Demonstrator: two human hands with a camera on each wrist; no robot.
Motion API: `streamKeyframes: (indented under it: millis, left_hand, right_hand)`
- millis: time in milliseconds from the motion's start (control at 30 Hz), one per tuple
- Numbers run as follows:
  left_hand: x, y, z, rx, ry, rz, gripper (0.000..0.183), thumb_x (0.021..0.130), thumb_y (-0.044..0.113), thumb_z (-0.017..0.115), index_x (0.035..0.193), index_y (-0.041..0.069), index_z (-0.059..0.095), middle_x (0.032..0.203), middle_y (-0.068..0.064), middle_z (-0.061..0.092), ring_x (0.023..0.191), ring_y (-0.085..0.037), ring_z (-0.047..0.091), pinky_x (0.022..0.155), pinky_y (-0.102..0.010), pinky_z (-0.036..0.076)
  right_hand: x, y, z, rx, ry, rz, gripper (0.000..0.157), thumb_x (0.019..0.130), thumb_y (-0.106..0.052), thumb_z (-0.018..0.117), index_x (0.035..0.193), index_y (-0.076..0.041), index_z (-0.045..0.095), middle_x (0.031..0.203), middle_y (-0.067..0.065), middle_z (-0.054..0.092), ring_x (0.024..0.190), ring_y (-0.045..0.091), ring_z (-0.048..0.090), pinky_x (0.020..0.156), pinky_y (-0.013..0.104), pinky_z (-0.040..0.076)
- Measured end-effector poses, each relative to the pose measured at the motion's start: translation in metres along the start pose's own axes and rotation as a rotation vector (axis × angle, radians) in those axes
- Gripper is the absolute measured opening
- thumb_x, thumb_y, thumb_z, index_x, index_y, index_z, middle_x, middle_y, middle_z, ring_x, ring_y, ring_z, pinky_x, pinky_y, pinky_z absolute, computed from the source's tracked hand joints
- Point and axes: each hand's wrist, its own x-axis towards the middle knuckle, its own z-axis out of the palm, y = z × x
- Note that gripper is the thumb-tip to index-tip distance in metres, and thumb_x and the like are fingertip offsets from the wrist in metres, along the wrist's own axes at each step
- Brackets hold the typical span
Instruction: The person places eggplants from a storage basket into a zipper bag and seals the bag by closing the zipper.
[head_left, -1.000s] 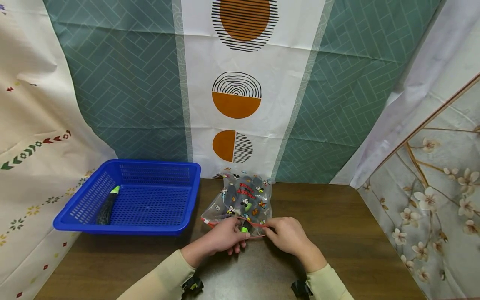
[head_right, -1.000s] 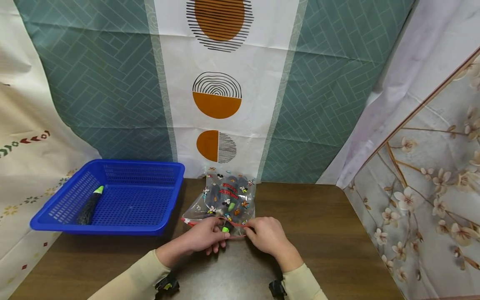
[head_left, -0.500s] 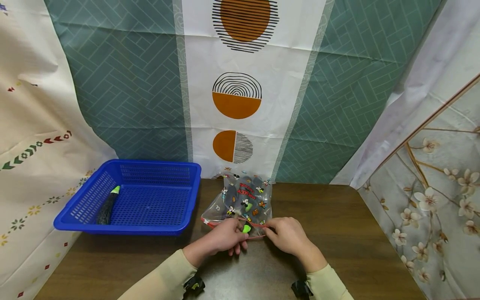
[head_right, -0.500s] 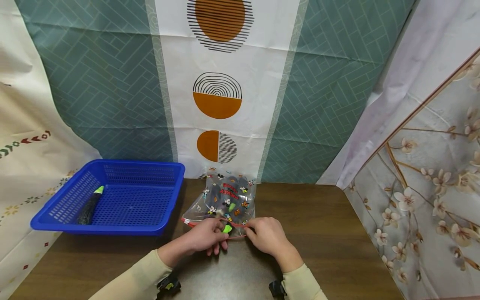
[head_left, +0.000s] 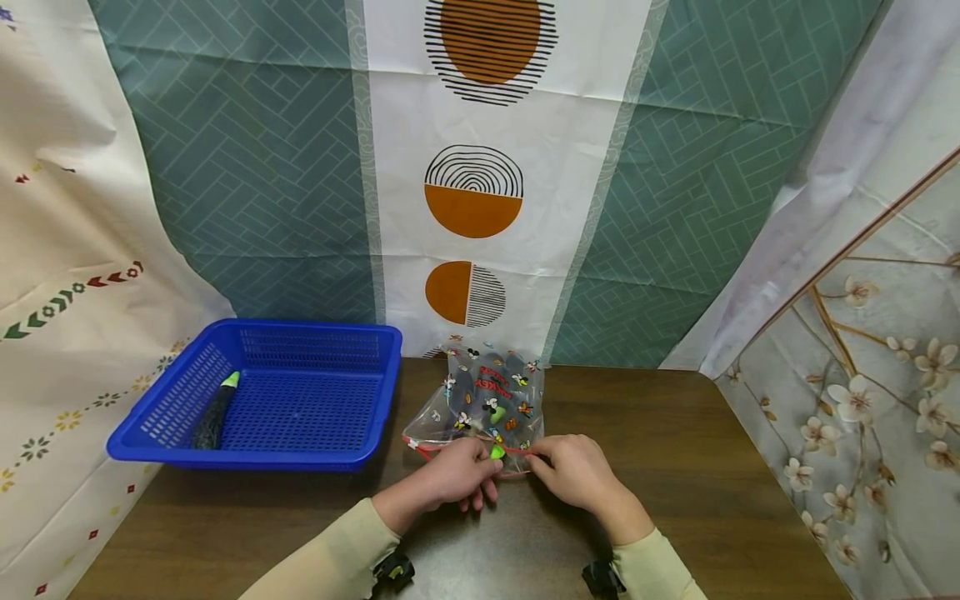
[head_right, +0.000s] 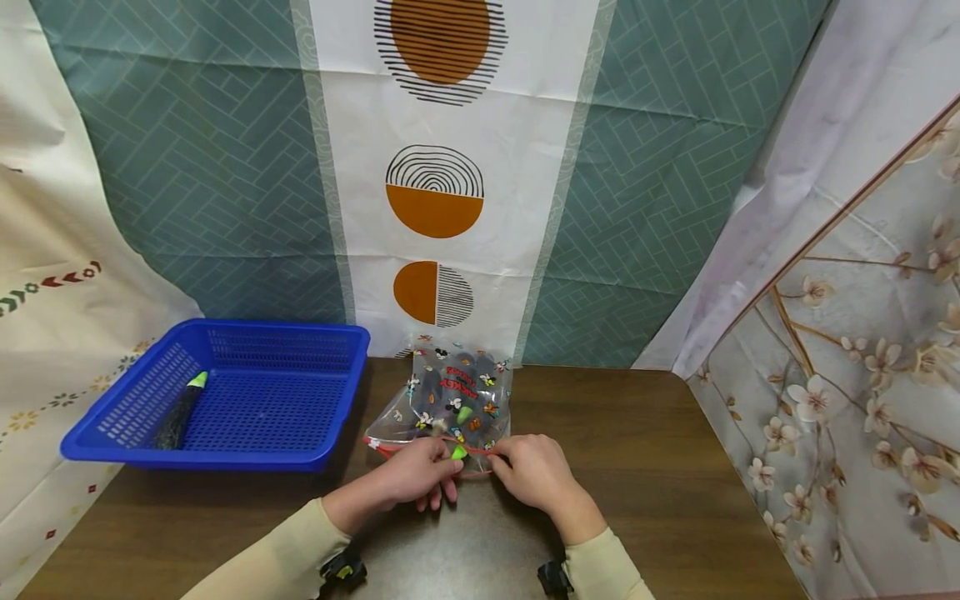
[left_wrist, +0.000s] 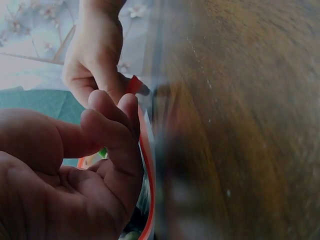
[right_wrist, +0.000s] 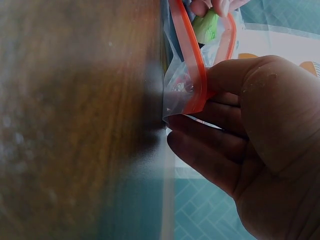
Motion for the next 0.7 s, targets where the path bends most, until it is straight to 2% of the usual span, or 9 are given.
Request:
streamKeyframes:
  millis: [267,567,700]
  left_hand:
    - [0.003,-0.001,0.003,0.000,0.031,-0.022,0.025,0.112,0.004,0.053,0.089,-0.001,0.062,0.074,-0.010,0.076,0.046,-0.008,0.056,0.040,-0.020,0.041]
    - [0.010,-0.003,0.004,-0.028,0.034,-0.033,0.017,0.112,0.004,0.053,0.105,-0.007,0.064,0.072,-0.010,0.074,0.045,-0.009,0.056,0.038,-0.021,0.041]
    - [0.012,-0.003,0.004,-0.050,0.031,-0.041,0.019,0.112,0.006,0.055,0.105,-0.007,0.065,0.071,-0.011,0.073,0.044,-0.009,0.055,0.037,-0.021,0.041]
  right_hand:
    - [0.000,0.000,0.000,-0.005,0.004,0.001,0.004,0.099,-0.020,0.083,0.096,-0.021,0.086,0.084,-0.011,0.078,0.072,0.011,0.072,0.064,0.040,0.059]
    - [0.000,0.000,0.000,-0.002,-0.001,0.001,0.004,0.099,-0.020,0.083,0.096,-0.021,0.085,0.084,-0.011,0.078,0.071,0.011,0.072,0.064,0.040,0.059]
    - [0.000,0.000,0.000,-0.004,-0.001,-0.003,0.004,0.099,-0.020,0.083,0.095,-0.021,0.085,0.083,-0.010,0.078,0.071,0.011,0.071,0.064,0.039,0.058]
